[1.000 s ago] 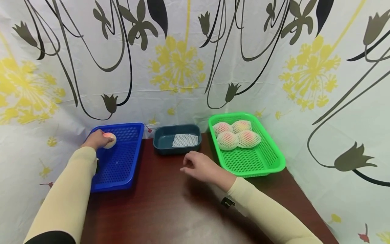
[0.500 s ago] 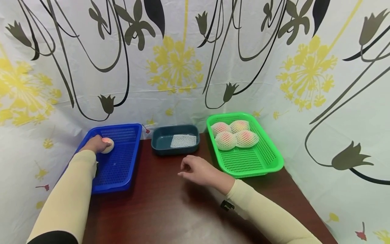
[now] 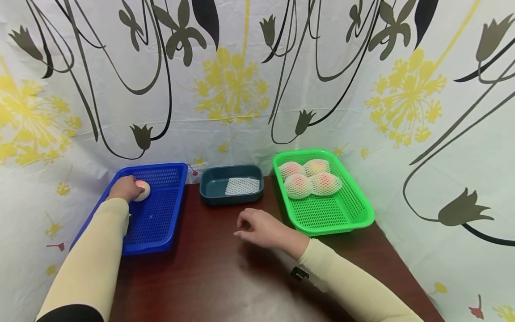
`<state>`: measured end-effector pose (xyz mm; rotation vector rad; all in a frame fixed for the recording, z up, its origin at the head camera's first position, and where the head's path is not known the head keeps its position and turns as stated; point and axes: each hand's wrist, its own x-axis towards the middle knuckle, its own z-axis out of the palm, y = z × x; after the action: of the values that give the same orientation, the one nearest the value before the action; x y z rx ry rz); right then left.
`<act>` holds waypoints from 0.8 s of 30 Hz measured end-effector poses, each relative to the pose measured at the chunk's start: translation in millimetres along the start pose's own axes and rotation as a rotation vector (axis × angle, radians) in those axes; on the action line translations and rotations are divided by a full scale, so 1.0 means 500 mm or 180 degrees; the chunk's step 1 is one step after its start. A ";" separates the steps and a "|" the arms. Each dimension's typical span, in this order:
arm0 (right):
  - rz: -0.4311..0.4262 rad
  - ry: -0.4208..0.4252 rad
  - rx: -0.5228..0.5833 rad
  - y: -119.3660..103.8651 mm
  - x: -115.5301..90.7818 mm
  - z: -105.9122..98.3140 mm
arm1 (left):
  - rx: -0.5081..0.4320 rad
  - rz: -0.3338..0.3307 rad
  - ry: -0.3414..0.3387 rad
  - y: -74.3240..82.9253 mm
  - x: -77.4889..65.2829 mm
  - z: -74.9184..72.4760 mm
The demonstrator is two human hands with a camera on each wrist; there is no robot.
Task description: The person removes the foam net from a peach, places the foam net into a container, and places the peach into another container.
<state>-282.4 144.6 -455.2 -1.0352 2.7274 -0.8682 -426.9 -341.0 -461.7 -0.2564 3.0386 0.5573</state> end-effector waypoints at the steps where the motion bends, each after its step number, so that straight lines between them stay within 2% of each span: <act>1: -0.0007 0.0001 -0.0011 0.000 0.001 0.001 | -0.0006 -0.0001 0.0026 -0.001 0.003 0.001; 8: -0.0027 0.0002 -0.0046 0.001 0.002 0.005 | -0.0043 -0.0042 0.0150 -0.004 0.011 0.005; 16: -0.0029 -0.0053 -0.0034 -0.002 0.002 0.006 | -0.0112 0.0021 0.0138 -0.007 0.006 -0.003; 20: -0.0036 -0.0041 -0.0069 -0.002 0.003 0.008 | -0.0123 0.0153 0.0189 0.002 0.005 -0.016; 24: -0.0028 -0.0017 -0.0090 -0.002 0.005 0.009 | -0.0196 0.0367 0.0250 0.032 -0.007 -0.047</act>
<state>-282.6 140.4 -458.0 -1.0537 2.7407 -0.8295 -426.3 -334.0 -434.1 -0.1082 3.1313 0.6643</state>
